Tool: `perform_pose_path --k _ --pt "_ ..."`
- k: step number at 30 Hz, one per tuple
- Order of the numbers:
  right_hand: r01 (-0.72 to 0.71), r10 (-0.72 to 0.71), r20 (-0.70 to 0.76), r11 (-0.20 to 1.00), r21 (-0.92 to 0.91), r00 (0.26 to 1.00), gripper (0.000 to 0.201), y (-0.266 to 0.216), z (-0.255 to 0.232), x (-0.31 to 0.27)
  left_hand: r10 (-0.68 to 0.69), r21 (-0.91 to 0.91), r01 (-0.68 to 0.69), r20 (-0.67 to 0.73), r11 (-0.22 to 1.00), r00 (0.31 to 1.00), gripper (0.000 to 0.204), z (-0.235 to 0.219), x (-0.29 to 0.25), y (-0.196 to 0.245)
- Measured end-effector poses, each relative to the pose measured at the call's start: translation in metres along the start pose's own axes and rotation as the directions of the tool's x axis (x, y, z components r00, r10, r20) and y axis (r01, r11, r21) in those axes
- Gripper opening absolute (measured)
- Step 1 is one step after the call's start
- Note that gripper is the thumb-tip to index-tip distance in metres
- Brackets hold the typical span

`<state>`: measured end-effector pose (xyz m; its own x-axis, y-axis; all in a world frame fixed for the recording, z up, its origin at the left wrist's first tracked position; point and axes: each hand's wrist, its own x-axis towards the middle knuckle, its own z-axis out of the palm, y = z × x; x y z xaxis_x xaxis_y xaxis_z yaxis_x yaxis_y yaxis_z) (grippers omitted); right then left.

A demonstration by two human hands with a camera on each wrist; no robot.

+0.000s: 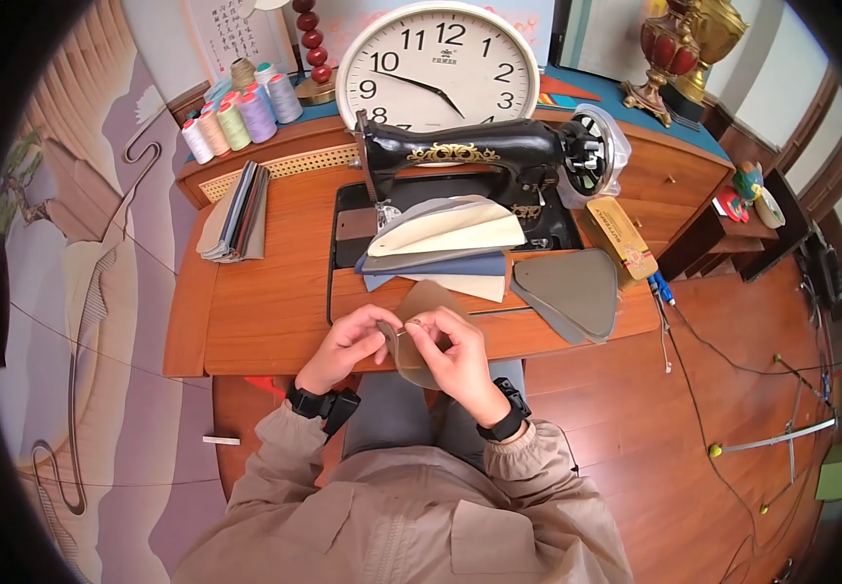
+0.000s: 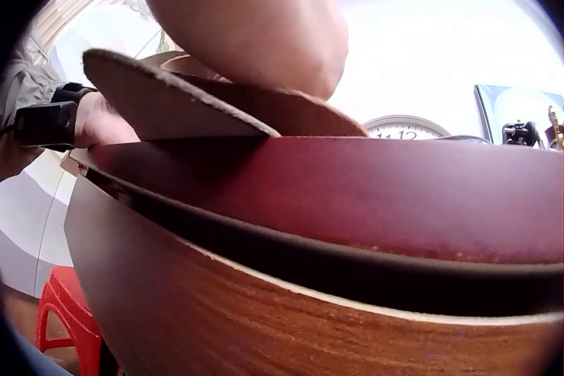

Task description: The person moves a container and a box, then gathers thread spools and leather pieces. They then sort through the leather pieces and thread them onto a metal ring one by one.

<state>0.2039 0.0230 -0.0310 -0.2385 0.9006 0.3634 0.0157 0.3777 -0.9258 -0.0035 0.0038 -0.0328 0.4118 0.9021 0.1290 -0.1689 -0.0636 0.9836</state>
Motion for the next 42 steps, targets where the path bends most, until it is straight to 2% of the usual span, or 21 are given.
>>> perform_pose_path --k 4,7,10,12,13,14,15,16,17,20,22,23,30,33,35,40,42 --pt "0.018 -0.018 0.004 1.0 -0.009 1.0 0.008 0.006 -0.007 0.003 -0.035 -0.063 0.035 0.0 0.997 0.999 0.016 0.003 0.001 -0.002" --pt "-0.008 0.008 0.017 1.0 0.001 1.0 0.009 0.007 -0.011 0.005 -0.024 -0.103 0.024 0.002 0.994 1.0 0.016 0.008 0.0 -0.002" --pt "-0.065 0.064 0.039 0.997 0.048 0.997 0.009 0.01 -0.018 0.008 -0.054 -0.036 0.053 -0.025 0.998 0.998 0.016 0.005 0.001 0.001" --pt "0.139 -0.142 -0.018 0.983 -0.119 0.99 0.008 0.016 -0.032 0.017 -0.058 -0.033 0.056 -0.058 0.998 0.997 0.015 0.004 0.002 0.0" --pt "0.076 -0.119 -0.123 0.948 -0.311 0.985 0.007 0.006 -0.043 0.022 -0.059 -0.032 0.057 -0.092 0.998 0.994 0.014 0.004 0.002 -0.001" --pt "0.152 -0.284 -0.197 0.851 -0.502 0.938 0.003 0.01 -0.054 0.029 -0.057 -0.036 0.054 -0.099 0.998 0.993 0.014 0.004 0.002 -0.003" --pt "0.122 -0.342 -0.224 0.75 -0.65 0.912 0.007 0.018 -0.066 0.033 -0.061 -0.04 0.057 -0.11 0.998 0.992 0.015 0.003 0.002 -0.005" --pt "0.081 -0.371 -0.204 0.625 -0.777 0.906 0.015 0.024 -0.079 0.033 -0.065 -0.044 0.06 -0.119 0.997 0.991 0.015 0.003 0.003 -0.006" --pt "0.009 -0.354 -0.255 0.6 -0.8 0.9 0.018 0.033 -0.086 0.033 -0.063 -0.046 0.058 -0.123 0.997 0.99 0.015 0.003 0.003 -0.004" --pt "-0.036 -0.281 -0.288 0.657 -0.753 0.915 0.018 0.04 -0.095 0.031 -0.098 -0.037 0.094 -0.131 0.995 0.987 0.016 0.007 0.003 0.001" --pt "-0.04 -0.281 -0.246 0.58 -0.814 0.928 0.019 0.039 -0.094 0.033 -0.103 -0.032 0.099 -0.143 0.995 0.984 0.017 0.007 0.004 0.001" --pt "-0.04 -0.281 -0.246 0.58 -0.814 0.928 0.019 0.042 -0.097 0.033 -0.102 -0.032 0.099 -0.143 0.995 0.984 0.017 0.006 0.004 -0.001" --pt "-0.103 -0.244 -0.351 0.673 -0.733 0.904 0.007 0.04 -0.1 0.04 -0.08 0.015 0.083 -0.137 0.996 0.987 0.017 0.004 0.003 -0.002" --pt "-0.066 -0.277 -0.312 0.643 -0.763 0.909 0.005 0.048 -0.107 0.039 -0.076 0.042 0.083 -0.131 0.996 0.988 0.016 0.004 0.003 0.001" --pt "-0.011 -0.309 -0.288 0.665 -0.747 0.906 0.006 0.05 -0.111 0.039 -0.069 0.059 0.077 -0.125 0.995 0.99 0.016 0.005 0.003 0.002" --pt "0.005 -0.327 -0.298 0.681 -0.732 0.897 0.005 0.05 -0.11 0.036 -0.037 0.041 0.042 -0.124 0.998 0.992 0.016 0.005 0.003 0.0" --pt "0.092 -0.392 -0.175 0.575 -0.813 0.903 0.005 0.044 -0.107 0.035 -0.031 0.046 0.037 -0.122 0.998 0.992 0.016 0.005 0.004 0.002"
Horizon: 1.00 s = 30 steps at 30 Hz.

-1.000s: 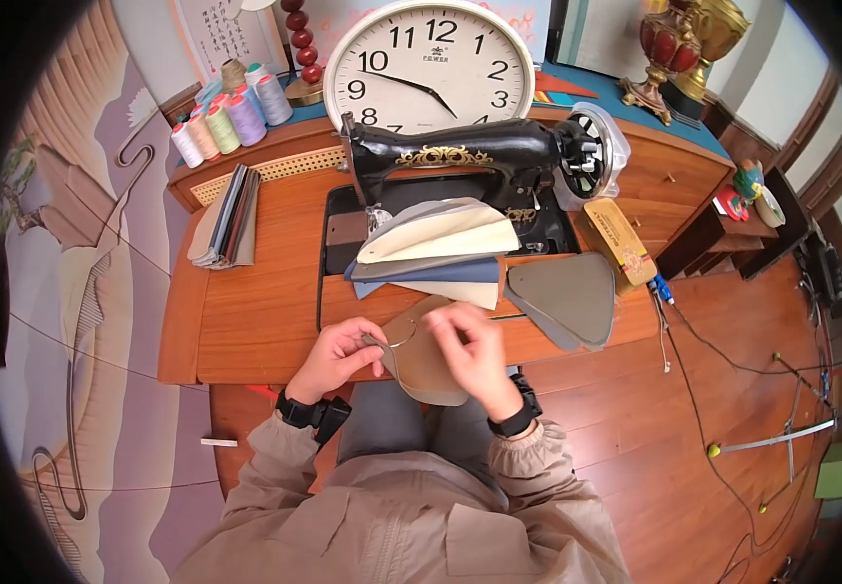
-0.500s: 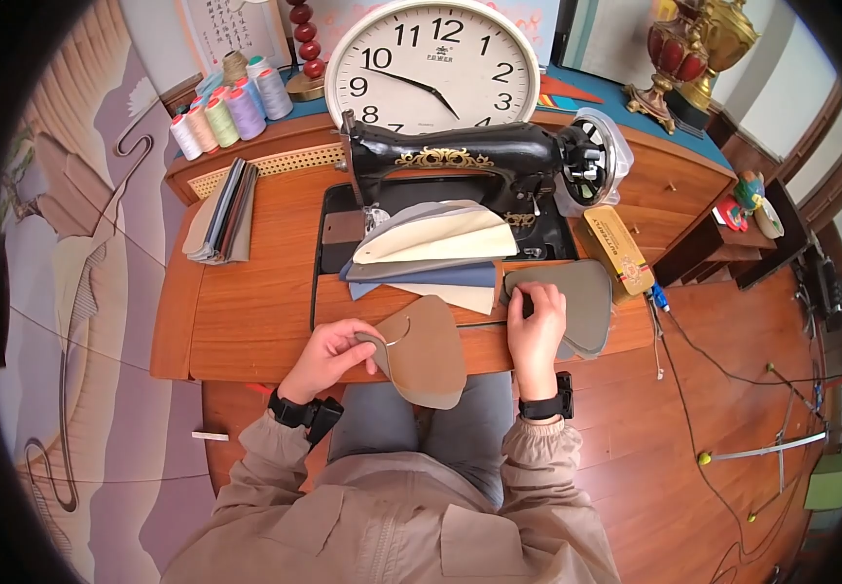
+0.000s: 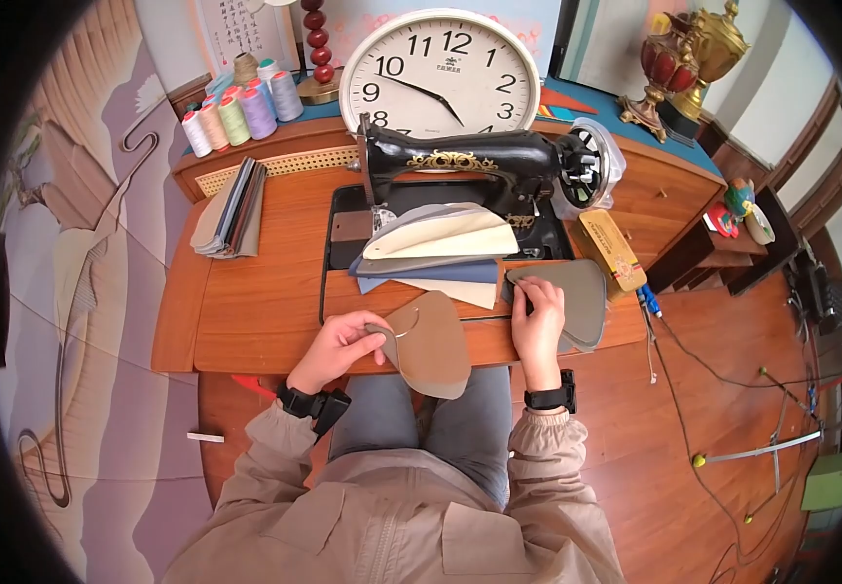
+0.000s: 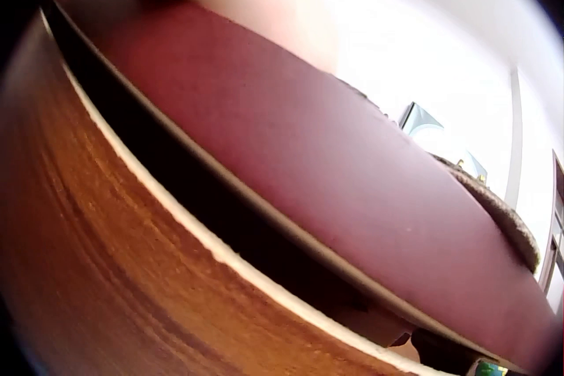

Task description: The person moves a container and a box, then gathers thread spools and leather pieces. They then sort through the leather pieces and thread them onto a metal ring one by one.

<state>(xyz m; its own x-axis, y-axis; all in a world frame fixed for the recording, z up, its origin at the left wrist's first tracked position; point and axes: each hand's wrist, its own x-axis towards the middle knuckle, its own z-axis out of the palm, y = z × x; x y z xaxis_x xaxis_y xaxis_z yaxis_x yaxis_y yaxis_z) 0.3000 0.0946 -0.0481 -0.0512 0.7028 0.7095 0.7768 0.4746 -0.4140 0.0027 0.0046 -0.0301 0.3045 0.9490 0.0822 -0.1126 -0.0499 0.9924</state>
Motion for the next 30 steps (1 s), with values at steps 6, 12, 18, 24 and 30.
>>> perform_pose_path --k 6,12,18,24,30 --pt "-0.034 0.008 0.08 0.945 0.325 0.997 0.009 -0.063 -0.009 -0.017 0.0 -0.05 0.002 0.023 0.999 1.0 0.015 -0.001 0.0 -0.005" --pt "-0.307 0.14 0.309 0.736 0.603 0.941 0.011 -0.104 -0.004 -0.023 -0.02 -0.034 0.022 0.05 0.999 0.999 0.016 -0.002 0.001 -0.008" --pt "-0.332 0.079 0.386 0.685 0.648 0.919 0.012 -0.104 -0.009 -0.015 -0.051 -0.061 0.054 0.048 0.997 0.998 0.017 -0.003 0.0 -0.007" --pt "-0.035 -0.145 0.29 0.845 0.534 0.946 0.013 -0.104 -0.02 -0.004 -0.039 -0.087 0.043 0.039 0.995 0.998 0.017 -0.003 0.0 -0.006" --pt "0.22 -0.342 0.274 0.893 0.392 0.899 0.015 -0.105 -0.026 0.002 -0.016 -0.088 0.017 0.013 0.996 1.0 0.016 -0.004 0.0 -0.007"
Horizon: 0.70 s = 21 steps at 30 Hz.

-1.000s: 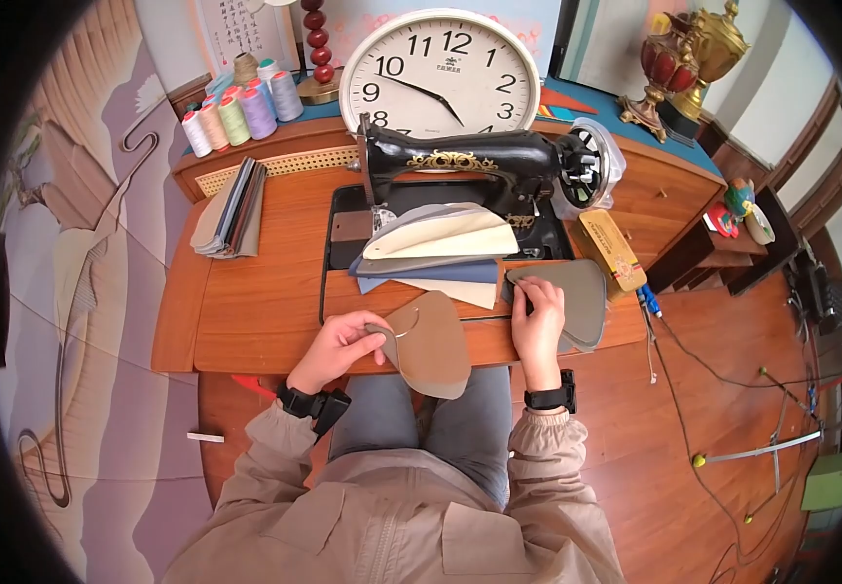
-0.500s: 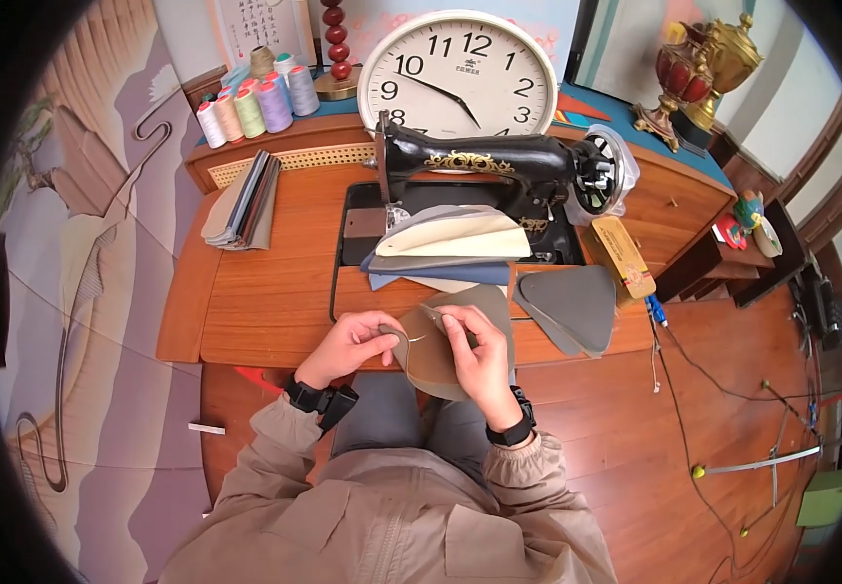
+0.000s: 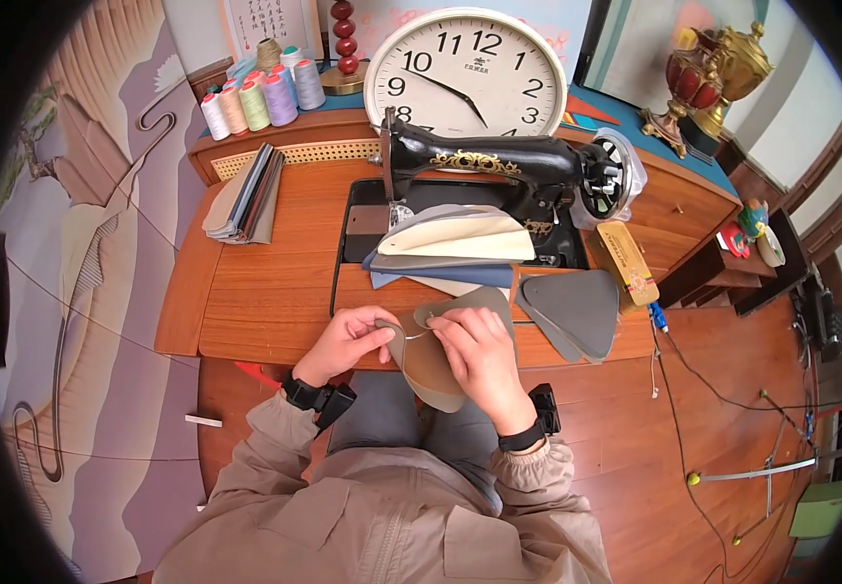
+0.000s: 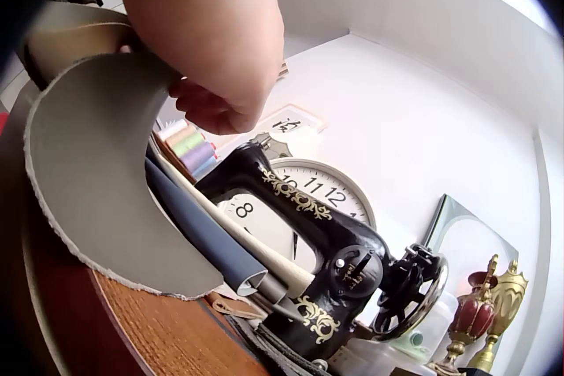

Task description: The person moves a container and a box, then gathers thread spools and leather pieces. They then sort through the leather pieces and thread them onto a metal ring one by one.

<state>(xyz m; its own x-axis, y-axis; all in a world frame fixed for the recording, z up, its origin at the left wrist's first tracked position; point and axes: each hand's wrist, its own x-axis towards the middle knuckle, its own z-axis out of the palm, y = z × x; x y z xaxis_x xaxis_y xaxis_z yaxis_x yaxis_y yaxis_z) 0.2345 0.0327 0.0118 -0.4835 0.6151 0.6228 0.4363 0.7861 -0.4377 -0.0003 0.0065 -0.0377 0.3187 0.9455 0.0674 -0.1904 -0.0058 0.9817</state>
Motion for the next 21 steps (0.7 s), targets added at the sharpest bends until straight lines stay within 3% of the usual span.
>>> perform_pose_path --k 3,5,7,8,9,11,14,16,17,19,21 --pt "0.023 -0.022 0.04 0.999 -0.025 0.999 0.013 0.0 0.002 -0.002 0.035 -0.008 -0.035 -0.022 0.999 0.999 0.015 -0.001 0.0 -0.004" --pt "-0.052 0.019 0.116 0.957 0.287 0.993 0.013 -0.002 0.007 -0.007 0.051 -0.02 -0.052 -0.037 0.998 0.998 0.015 0.0 0.001 -0.004" --pt "-0.115 0.069 0.132 0.918 0.378 0.989 0.011 -0.003 0.02 -0.013 0.085 -0.012 -0.085 -0.055 0.996 0.995 0.014 0.001 0.001 -0.002" --pt "-0.331 0.3 0.148 0.776 0.537 0.943 0.012 -0.006 0.028 -0.016 0.081 -0.01 -0.082 -0.053 0.997 0.995 0.014 0.0 0.0 -0.002" --pt "-0.496 0.504 0.204 0.558 0.665 0.84 0.013 -0.007 0.034 -0.017 0.072 -0.008 -0.072 -0.011 0.997 0.997 0.015 -0.001 -0.001 -0.001" --pt "-0.48 0.469 0.224 0.55 0.683 0.855 0.014 -0.003 0.041 -0.019 0.06 -0.003 -0.06 0.035 0.998 0.998 0.015 -0.003 0.0 -0.002" --pt "-0.472 0.428 0.259 0.529 0.705 0.866 0.015 -0.004 0.044 -0.017 0.156 -0.062 -0.152 0.077 0.986 0.985 0.021 0.005 0.0 0.005" --pt "-0.478 0.425 0.272 0.515 0.712 0.863 0.016 -0.005 0.043 -0.016 0.126 -0.079 -0.13 -0.048 0.988 0.991 0.027 0.016 -0.001 0.019" --pt "-0.485 0.417 0.293 0.493 0.723 0.861 0.016 -0.006 0.041 -0.015 0.125 -0.079 -0.128 -0.046 0.989 0.991 0.027 0.014 -0.001 0.016" --pt "-0.492 0.414 0.31 0.47 0.733 0.856 0.016 -0.007 0.039 -0.014 0.108 -0.068 -0.099 0.139 0.993 0.984 0.035 0.005 -0.001 0.007" --pt "-0.49 0.439 0.31 0.39 0.779 0.843 0.016 -0.007 0.036 -0.015 0.086 -0.087 -0.073 0.161 0.994 0.983 0.032 0.0 -0.001 0.0"
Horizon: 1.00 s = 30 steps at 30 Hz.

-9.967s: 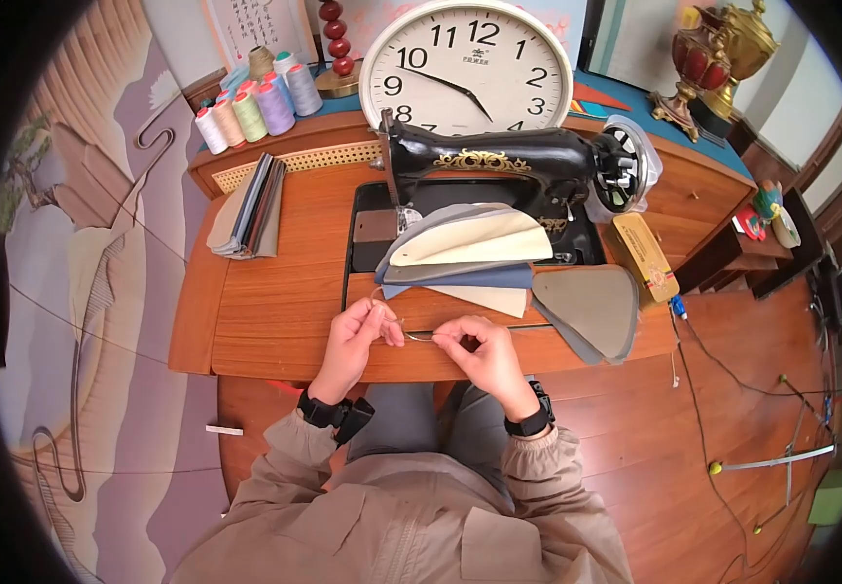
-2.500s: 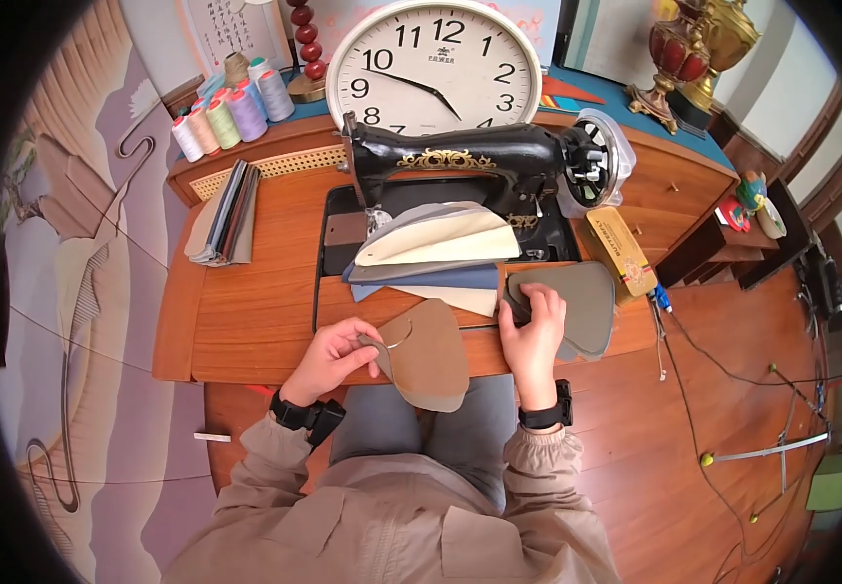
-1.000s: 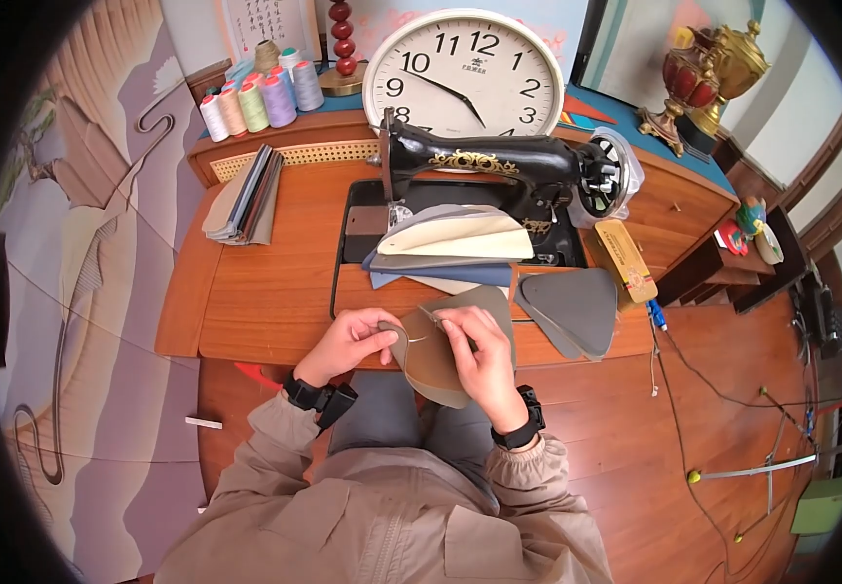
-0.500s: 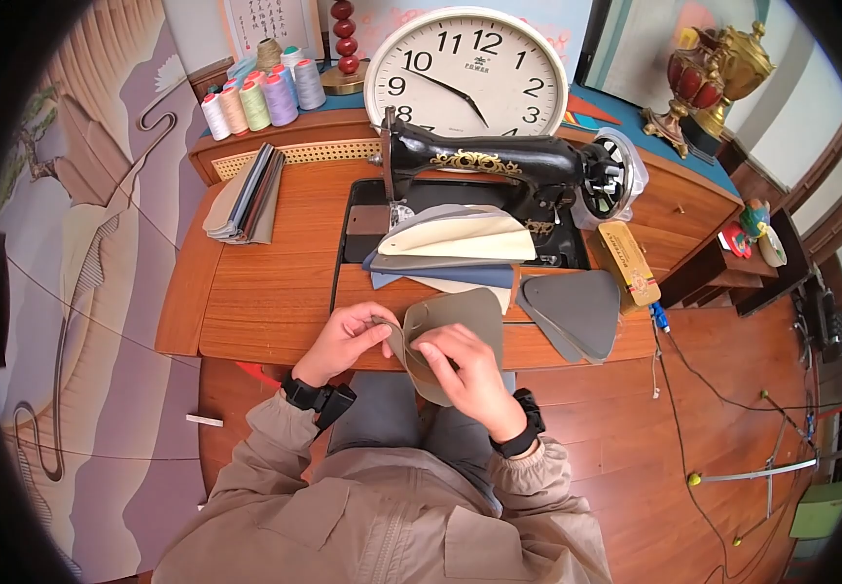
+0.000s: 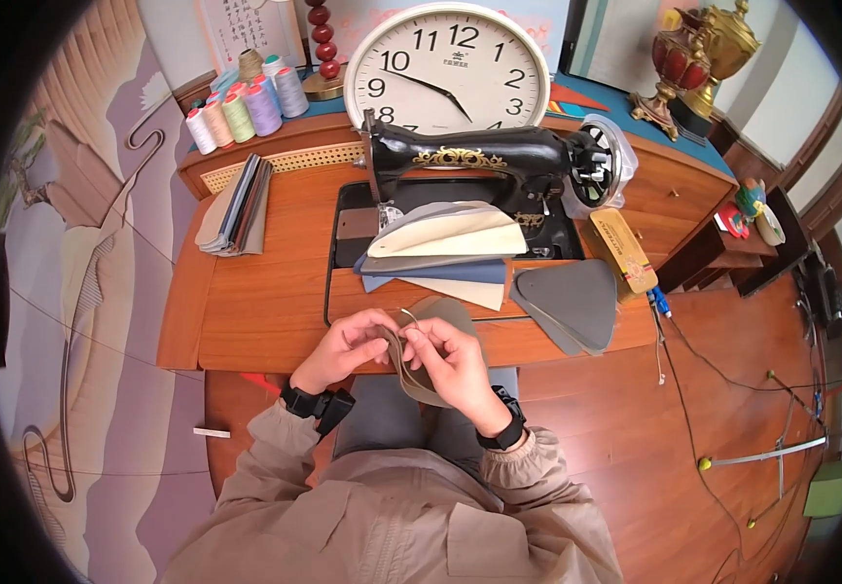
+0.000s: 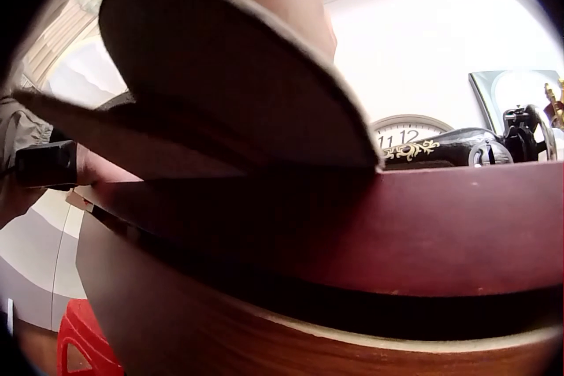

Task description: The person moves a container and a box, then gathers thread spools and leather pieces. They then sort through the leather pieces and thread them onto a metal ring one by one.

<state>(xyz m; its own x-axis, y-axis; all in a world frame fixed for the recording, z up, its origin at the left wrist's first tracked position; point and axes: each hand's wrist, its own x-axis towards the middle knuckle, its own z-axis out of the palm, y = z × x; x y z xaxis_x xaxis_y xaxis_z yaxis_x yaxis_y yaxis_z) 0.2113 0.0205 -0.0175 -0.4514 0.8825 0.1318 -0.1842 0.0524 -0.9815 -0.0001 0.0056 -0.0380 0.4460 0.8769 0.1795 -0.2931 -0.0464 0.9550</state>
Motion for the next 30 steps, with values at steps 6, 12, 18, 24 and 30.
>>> perform_pose_path --k 6,12,18,24,30 --pt "0.052 -0.058 -0.046 0.991 -0.125 0.997 0.019 -0.001 -0.014 0.003 -0.044 0.042 0.048 -0.071 0.998 0.997 0.017 -0.001 0.0 -0.002" --pt "-0.033 -0.615 -0.243 0.331 -0.943 0.751 0.01 0.002 -0.094 0.018 -0.079 0.05 0.088 -0.155 0.995 0.985 0.016 0.003 0.002 0.002" --pt "-0.074 -0.571 -0.281 0.357 -0.931 0.771 0.013 0.014 -0.118 0.014 -0.092 0.093 0.11 -0.18 0.99 0.979 0.02 0.005 0.001 0.006" --pt "-0.066 -0.544 -0.33 0.446 -0.892 0.772 0.008 0.013 -0.126 0.013 -0.089 0.101 0.109 -0.185 0.989 0.979 0.019 0.004 0.001 0.006" --pt "-0.071 -0.464 -0.331 0.493 -0.867 0.822 0.014 0.007 -0.132 0.008 -0.077 0.135 0.101 -0.176 0.986 0.981 0.018 0.003 0.001 0.005"
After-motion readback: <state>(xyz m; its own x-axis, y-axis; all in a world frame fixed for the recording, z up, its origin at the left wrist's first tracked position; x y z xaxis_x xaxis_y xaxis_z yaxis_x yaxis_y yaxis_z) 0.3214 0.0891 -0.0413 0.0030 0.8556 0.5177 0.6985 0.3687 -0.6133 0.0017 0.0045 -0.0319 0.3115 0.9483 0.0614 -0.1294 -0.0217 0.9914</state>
